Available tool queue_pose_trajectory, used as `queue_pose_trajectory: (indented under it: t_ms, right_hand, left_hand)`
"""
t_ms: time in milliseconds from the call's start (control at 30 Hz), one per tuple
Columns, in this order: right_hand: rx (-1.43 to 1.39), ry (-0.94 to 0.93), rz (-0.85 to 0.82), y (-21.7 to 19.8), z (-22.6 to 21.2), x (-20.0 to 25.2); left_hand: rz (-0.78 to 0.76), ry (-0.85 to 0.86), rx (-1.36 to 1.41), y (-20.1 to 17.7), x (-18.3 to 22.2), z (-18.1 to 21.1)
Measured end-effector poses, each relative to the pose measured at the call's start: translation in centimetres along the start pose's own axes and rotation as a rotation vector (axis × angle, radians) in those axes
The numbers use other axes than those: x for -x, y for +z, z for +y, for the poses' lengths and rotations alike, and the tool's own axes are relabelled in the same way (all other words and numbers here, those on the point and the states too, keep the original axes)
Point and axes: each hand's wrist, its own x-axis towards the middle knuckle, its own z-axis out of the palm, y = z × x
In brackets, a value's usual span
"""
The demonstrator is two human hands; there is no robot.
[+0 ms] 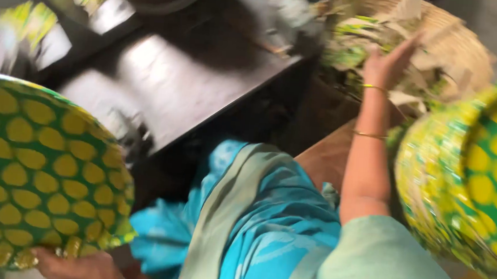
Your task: The person sits at a paper plate making machine, takes printed paper sheets from a stack, slides each sheet under the round press die, operates the machine to press it into a plate, then removes the formed plate and stacks it with finished plates, discarding scrap trimmings into a basket.
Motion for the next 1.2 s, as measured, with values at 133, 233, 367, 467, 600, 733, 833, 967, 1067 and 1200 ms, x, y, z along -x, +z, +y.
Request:
queue_pose_trajectory:
  t_ms: [133,233,367,467,600,733,833,967,1067,1200]
  right_hand:
    - [-0.182,0.143,0.033,1.4,1.3,5.8]
    - [-0.177,0.058,-0.035,0.2,-1.7,9.7]
    - [-0.129,0.008,-0.13,-4.0,-3.0,11.9]
    - [-0.106,-0.029,-0.219,-9.3,-5.8,13.2]
    - [-0.091,-0.126,-0.366,-16.1,-6.7,12.9]
    - [-0.231,-0.158,-0.471,-8.8,-7.6,17.4]
    - [-0.478,-0.076,-0.563,-5.6,-6.7,19.4]
    - [-0.619,-0.012,-0.66,-5.1,-7.1,20.1]
    - [-0.694,0.046,-0.707,-5.4,-7.2,20.4]
    - [-0.763,0.068,-0.623,-4.6,-7.1,21.3]
  left_hand:
    - [-0.272,-0.178,-0.044,14.7,1.0,-2.2]
    - [-0.373,-0.256,-0.279,24.4,4.4,-3.2]
    - [-0.675,-0.536,-0.406,36.5,9.6,-4.4]
    - [-0.992,-0.43,-0.248,41.1,14.0,-8.1]
    - [-1.147,-0.371,-0.121,44.6,19.5,-12.9]
    - [-1.198,-0.292,-0.126,46.0,21.9,-18.7]
    - [-1.177,-0.329,-0.372,48.4,22.8,-16.6]
    - [-1.286,0.155,-0.345,49.0,22.4,-18.2]
    - [-1.346,0.449,-0.416,49.0,22.7,-13.6]
    - [-1.76,0.737,-0.506,47.5,23.2,-9.4]
